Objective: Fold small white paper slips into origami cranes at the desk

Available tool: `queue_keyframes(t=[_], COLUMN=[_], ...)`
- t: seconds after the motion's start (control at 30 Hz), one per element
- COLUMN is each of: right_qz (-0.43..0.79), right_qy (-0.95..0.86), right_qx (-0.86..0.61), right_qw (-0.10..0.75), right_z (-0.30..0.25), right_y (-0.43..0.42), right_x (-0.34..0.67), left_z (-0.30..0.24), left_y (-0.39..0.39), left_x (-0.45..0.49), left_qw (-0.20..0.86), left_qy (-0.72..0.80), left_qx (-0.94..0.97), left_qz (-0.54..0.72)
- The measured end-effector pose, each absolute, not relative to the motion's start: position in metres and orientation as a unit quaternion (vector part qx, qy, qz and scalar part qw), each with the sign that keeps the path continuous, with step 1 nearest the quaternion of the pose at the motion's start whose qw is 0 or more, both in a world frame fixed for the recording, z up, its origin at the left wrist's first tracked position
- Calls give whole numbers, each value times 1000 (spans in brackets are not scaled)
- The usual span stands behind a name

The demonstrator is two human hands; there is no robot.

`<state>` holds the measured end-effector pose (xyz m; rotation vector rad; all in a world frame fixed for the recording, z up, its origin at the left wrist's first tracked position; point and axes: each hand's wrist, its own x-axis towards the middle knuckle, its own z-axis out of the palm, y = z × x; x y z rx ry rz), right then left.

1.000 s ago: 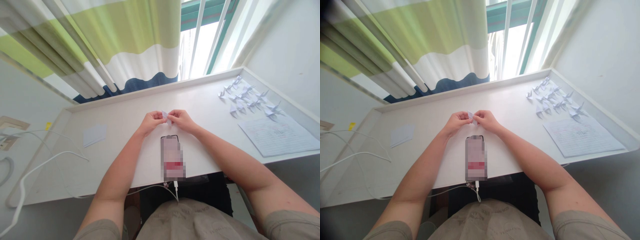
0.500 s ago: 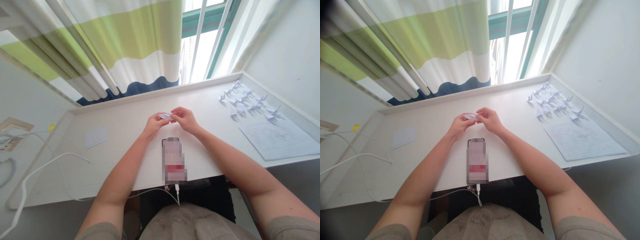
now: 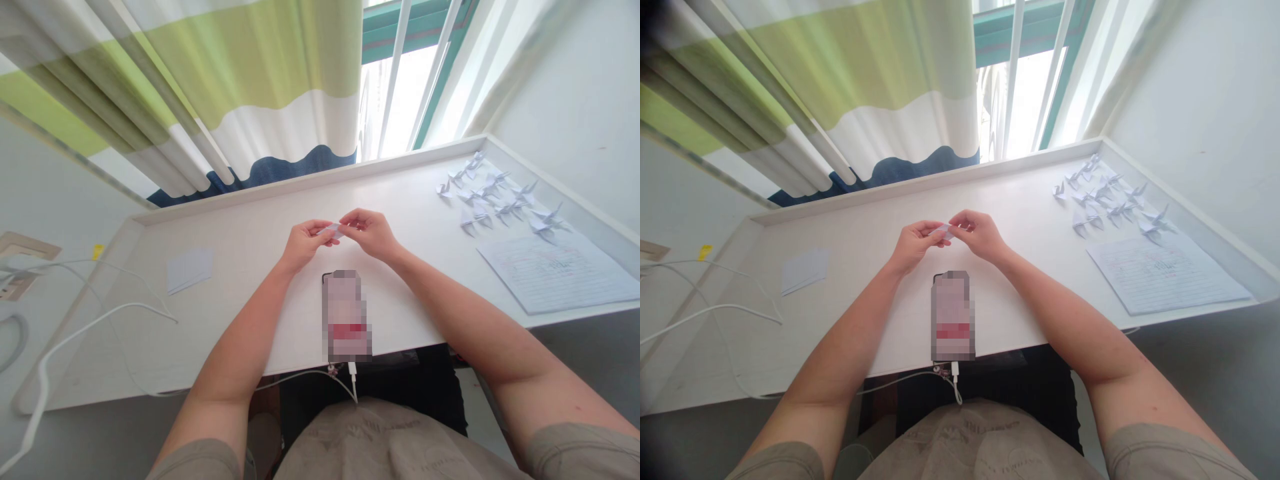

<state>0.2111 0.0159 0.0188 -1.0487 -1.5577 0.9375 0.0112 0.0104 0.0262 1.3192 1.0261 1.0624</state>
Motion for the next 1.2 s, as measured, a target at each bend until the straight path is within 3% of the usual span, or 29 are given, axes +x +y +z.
queue_keyframes(t=[0.77, 1.2], right_qz=[515, 509], right_qy=[-599, -629], right_qx=[-392, -361], right_qw=[471, 463], right_z=[15, 13], right_y=[17, 17], right_x=[209, 211], left_z=[24, 23], left_y=[11, 11], left_x=[16, 16], left_qw=[491, 526], left_qy=[455, 448], left_qx=[551, 544], left_qz=[499, 476])
